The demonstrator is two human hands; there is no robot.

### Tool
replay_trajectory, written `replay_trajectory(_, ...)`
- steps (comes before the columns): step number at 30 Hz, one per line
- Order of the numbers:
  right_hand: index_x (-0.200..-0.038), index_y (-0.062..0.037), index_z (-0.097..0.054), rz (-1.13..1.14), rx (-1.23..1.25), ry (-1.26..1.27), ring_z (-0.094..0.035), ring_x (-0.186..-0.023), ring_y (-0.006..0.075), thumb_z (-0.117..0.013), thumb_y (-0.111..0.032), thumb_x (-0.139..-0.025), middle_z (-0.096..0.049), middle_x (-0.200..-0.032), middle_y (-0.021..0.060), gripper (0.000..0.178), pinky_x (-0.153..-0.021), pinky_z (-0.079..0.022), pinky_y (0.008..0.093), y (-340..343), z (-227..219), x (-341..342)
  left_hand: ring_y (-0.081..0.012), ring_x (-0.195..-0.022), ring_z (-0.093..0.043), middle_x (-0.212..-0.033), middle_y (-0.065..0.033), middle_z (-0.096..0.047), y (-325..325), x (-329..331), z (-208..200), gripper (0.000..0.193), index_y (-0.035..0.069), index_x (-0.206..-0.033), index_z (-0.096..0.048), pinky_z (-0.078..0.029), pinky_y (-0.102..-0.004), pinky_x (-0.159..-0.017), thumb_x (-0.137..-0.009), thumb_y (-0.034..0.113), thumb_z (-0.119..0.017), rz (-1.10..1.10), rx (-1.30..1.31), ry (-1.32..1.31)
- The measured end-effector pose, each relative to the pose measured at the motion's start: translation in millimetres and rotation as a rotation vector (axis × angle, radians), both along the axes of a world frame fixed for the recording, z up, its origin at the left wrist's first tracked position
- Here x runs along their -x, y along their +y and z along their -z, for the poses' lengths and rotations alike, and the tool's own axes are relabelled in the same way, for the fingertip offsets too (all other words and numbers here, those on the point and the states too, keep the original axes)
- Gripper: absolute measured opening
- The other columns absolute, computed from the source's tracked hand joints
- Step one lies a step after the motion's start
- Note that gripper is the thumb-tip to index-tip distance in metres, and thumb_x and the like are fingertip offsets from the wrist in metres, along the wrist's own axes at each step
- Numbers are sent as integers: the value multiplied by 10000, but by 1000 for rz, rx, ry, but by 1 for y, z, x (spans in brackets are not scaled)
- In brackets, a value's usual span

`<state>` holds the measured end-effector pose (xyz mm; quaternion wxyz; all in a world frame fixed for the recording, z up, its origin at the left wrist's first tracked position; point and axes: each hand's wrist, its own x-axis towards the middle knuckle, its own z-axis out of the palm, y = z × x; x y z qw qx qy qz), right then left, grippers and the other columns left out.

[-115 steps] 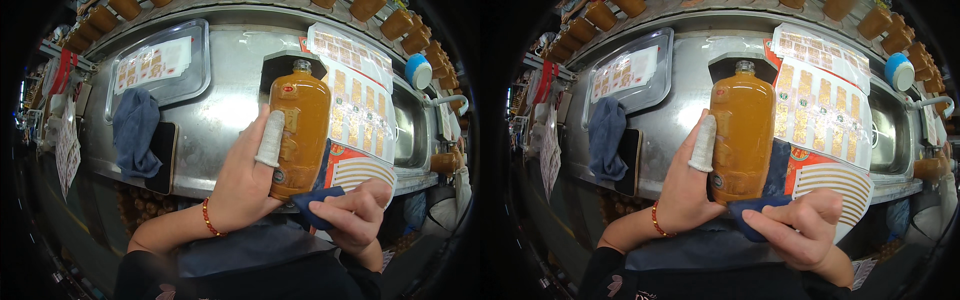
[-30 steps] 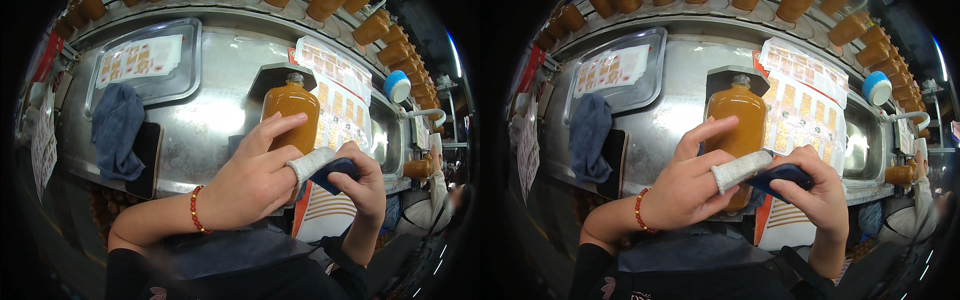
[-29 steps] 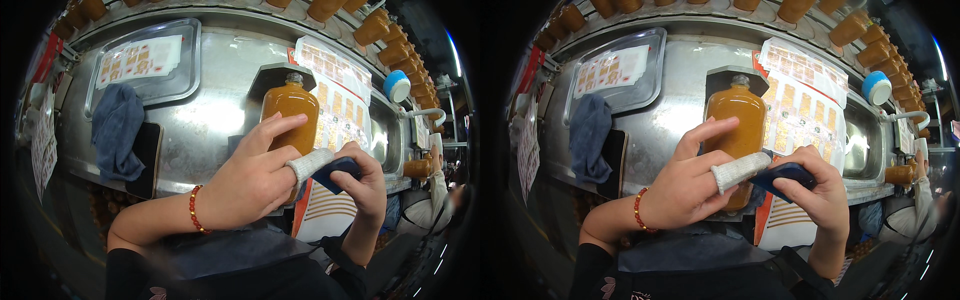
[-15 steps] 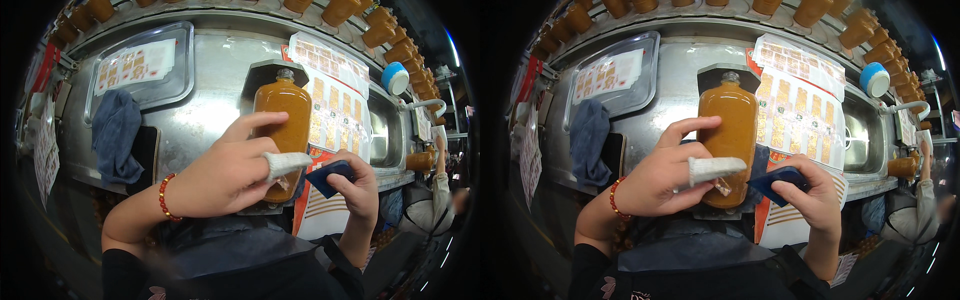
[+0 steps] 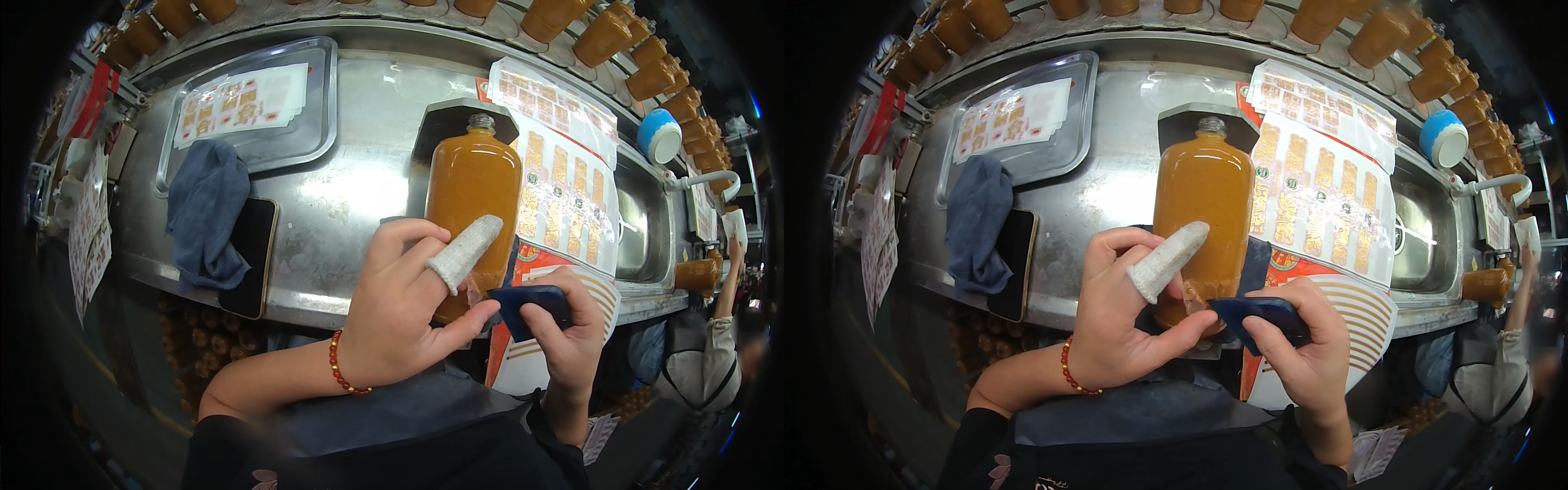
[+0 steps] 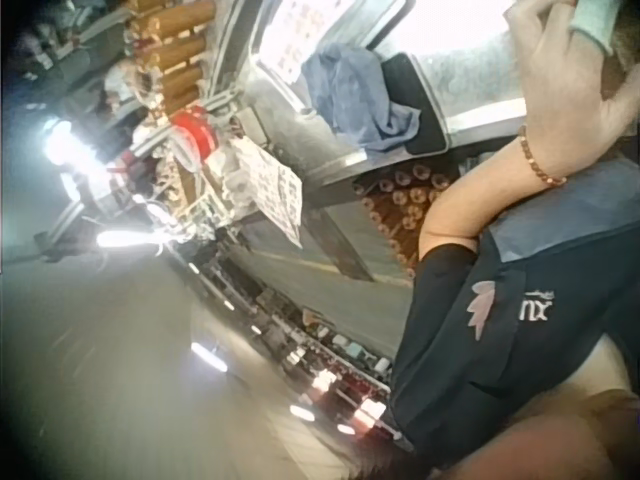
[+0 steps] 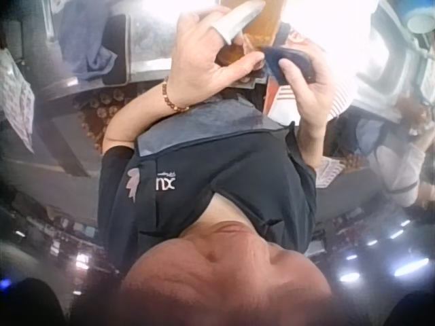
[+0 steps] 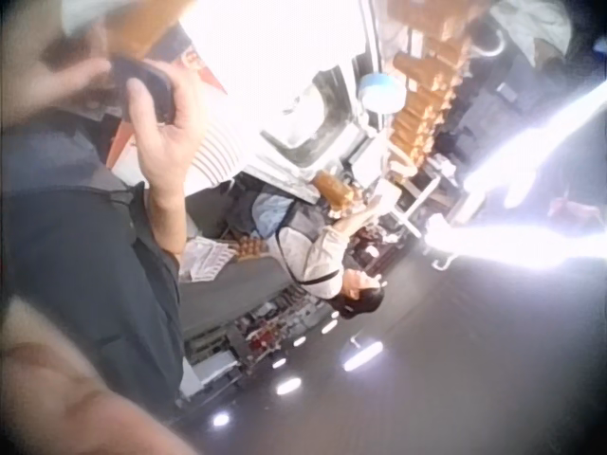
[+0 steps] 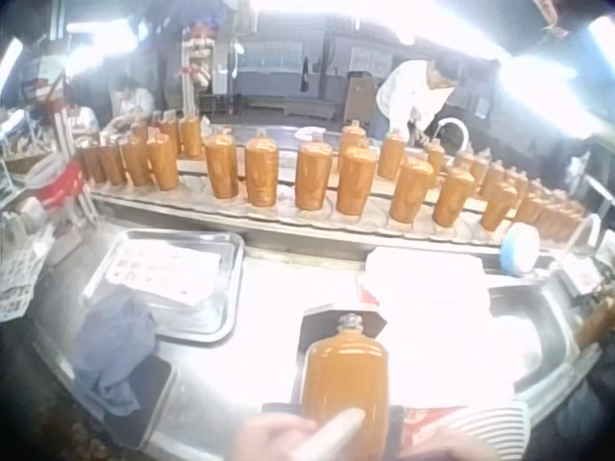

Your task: The person wipes an amber bottle with a cloth, then applies a label to its side. The person smooths the label and continues wiping the bottle surface. The process is repeated for multiple bottles on a conveyor line.

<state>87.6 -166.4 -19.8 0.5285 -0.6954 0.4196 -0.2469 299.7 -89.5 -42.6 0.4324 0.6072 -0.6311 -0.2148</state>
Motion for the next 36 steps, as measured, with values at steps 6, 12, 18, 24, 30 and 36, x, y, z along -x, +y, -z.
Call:
replay_trajectory(6,-1012,35,-653,144,-158,-132,-567,-827,88,-695,19,-884,-618,-890,24,136,-748,-453,225,8,9,22,-200,-1074,-503,-938,-34,-611,1,7,2,496,-26,-1301,-620,-487,-288,-797,-820,-11,-740,-6,-15,177)
replay_trajectory(12,-997,27,-647,179,-237,-208,-555,-799,72,-682,5,-910,-613,-874,4,96,-739,-446,205,12,15,33,-205,-1075,-511,-904,-21,-610,5,8,-13,548,7,-1384,-577,-484,-296,-840,-856,21,-722,-18,-177,397)
replay_trajectory(18,-993,22,-647,227,-330,-278,-555,-784,54,-681,-9,-920,-625,-862,1,86,-726,-453,200,13,15,30,-171,-1034,-498,-958,-22,-589,5,-7,-6,608,22,-1446,-533,-454,-283,-892,-868,50,-718,36,-186,229)
replay_trajectory(24,-985,20,-643,239,-380,-311,-557,-780,48,-680,-11,-925,-630,-862,0,77,-720,-457,200,13,22,28,-204,-1055,-484,-877,-4,-578,11,3,-6,671,2,-1464,-506,-432,-314,-911,-855,112,-766,-46,-160,219)
replay_trajectory(30,-997,16,-643,235,-410,-330,-562,-776,42,-680,-4,-934,-636,-871,-4,76,-718,-462,192,14,26,27,-242,-1067,-487,-921,-21,-625,11,6,-3,666,-35,-1419,-527,-433,-354,-878,-826,125,-786,-26,-39,75)
replay_trajectory(36,-993,15,-642,248,-410,-346,-569,-783,42,-682,-3,-936,-644,-880,-1,72,-718,-467,191,17,28,30,-230,-1099,-484,-894,-47,-651,10,5,-3,499,-48,-1277,-557,-412,-352,-973,-837,89,-748,-22,-18,15)
